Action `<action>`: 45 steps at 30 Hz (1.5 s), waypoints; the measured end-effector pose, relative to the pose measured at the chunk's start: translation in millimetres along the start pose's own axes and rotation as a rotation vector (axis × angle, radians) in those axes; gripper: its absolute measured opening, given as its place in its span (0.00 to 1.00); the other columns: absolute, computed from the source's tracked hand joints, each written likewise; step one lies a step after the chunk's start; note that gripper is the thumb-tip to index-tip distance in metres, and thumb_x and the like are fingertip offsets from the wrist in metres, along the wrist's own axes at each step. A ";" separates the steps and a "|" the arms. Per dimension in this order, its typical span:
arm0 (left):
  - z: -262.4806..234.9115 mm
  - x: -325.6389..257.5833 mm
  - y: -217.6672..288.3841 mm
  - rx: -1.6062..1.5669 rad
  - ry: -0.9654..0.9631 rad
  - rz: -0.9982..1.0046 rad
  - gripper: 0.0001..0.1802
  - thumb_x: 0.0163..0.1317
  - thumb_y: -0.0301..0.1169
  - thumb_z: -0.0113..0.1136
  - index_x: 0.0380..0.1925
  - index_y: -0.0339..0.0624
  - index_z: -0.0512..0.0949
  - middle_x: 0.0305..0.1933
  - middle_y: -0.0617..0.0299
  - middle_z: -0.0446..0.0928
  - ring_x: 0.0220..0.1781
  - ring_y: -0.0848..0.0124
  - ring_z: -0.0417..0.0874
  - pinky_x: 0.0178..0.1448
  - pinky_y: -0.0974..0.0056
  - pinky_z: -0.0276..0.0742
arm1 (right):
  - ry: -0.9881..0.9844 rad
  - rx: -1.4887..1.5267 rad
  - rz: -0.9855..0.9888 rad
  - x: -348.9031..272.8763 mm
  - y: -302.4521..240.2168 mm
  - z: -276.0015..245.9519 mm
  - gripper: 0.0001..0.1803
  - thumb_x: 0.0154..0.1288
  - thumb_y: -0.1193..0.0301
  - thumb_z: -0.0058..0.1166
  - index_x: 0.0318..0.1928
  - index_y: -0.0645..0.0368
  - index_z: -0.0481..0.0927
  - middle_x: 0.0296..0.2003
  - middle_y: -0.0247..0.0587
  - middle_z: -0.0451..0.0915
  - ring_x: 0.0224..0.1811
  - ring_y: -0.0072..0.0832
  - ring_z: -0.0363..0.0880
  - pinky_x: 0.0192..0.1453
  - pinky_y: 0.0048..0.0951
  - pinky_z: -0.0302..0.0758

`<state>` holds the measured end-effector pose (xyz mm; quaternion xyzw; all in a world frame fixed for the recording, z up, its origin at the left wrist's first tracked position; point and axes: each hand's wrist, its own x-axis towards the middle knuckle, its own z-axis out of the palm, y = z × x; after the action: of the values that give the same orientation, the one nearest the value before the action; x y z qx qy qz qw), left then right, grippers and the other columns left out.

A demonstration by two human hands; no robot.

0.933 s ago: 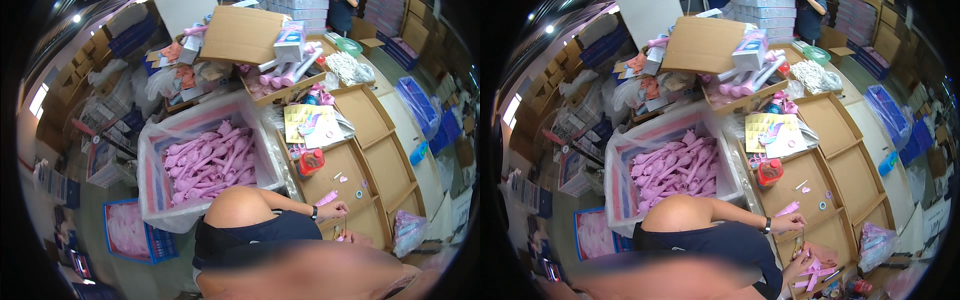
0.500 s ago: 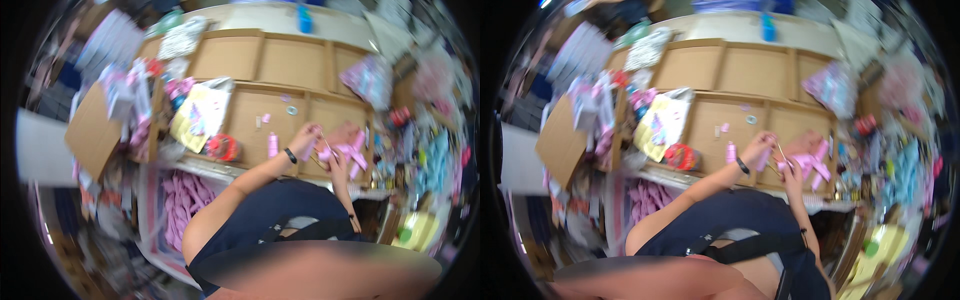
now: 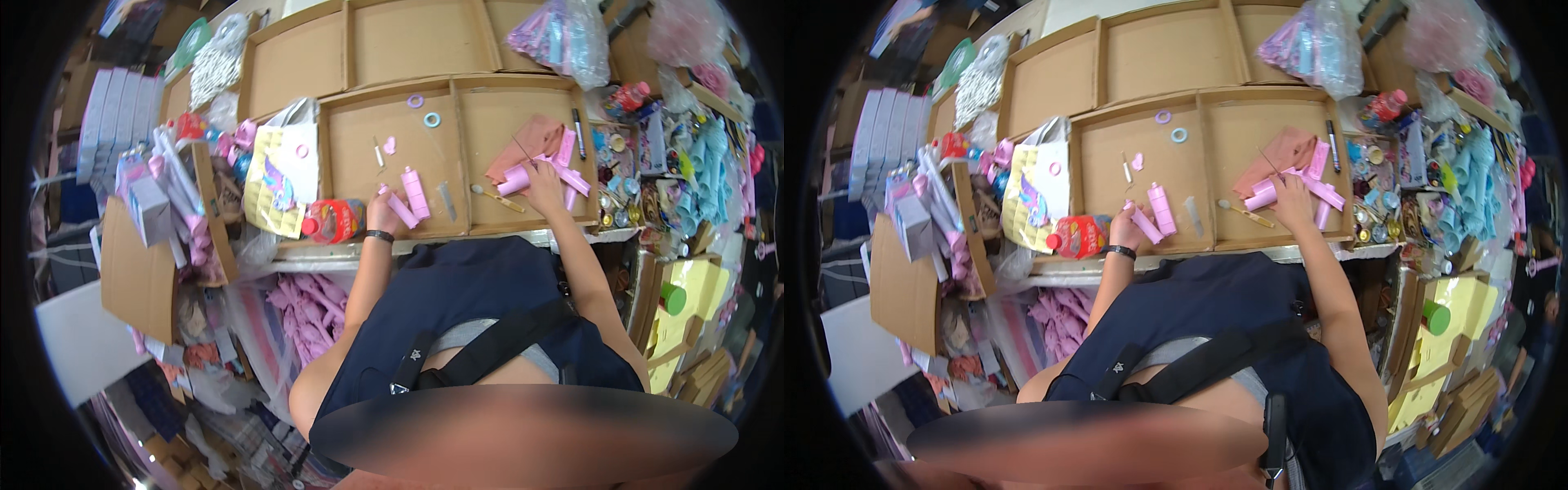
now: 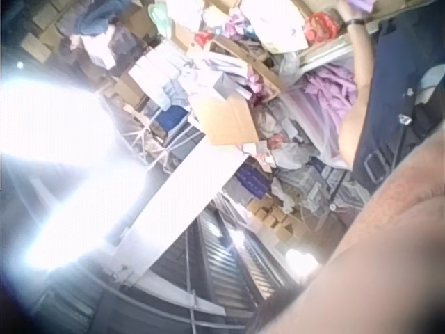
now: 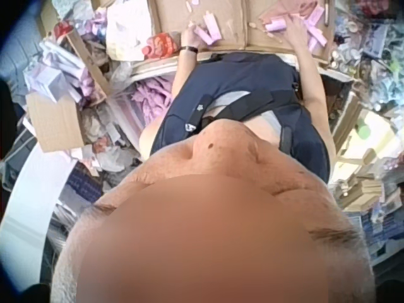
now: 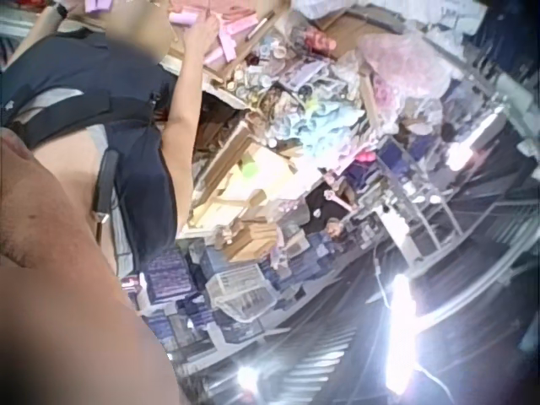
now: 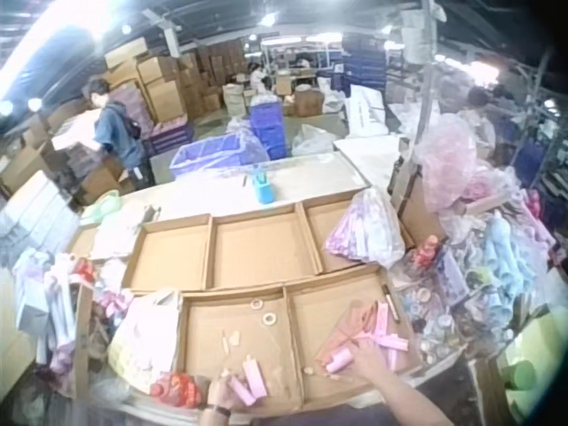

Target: The person cuts a pink foam-like fabric into small rectangular pieces using scissors. They repeatedly pick up pieces, trim edges, and place the cut pieces on the work surface. The person also briefly reaches under the table to retrieve a tool.

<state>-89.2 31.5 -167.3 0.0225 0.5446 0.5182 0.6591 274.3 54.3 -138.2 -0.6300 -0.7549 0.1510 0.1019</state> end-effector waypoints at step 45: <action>125.5 -139.9 4.2 1.551 -0.575 1.573 0.16 0.41 0.30 0.65 0.32 0.42 0.72 0.33 0.61 0.73 0.37 0.63 0.75 0.59 0.49 0.62 | -0.139 0.734 0.052 -51.7 -127.3 -92.3 0.18 0.53 0.65 0.60 0.40 0.65 0.78 0.28 0.43 0.78 0.31 0.25 0.78 0.36 0.25 0.74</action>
<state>19.3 1.5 -16.7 0.8764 0.3819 0.2870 0.0604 198.5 -7.7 -4.8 -0.5588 -0.6396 0.4564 0.2654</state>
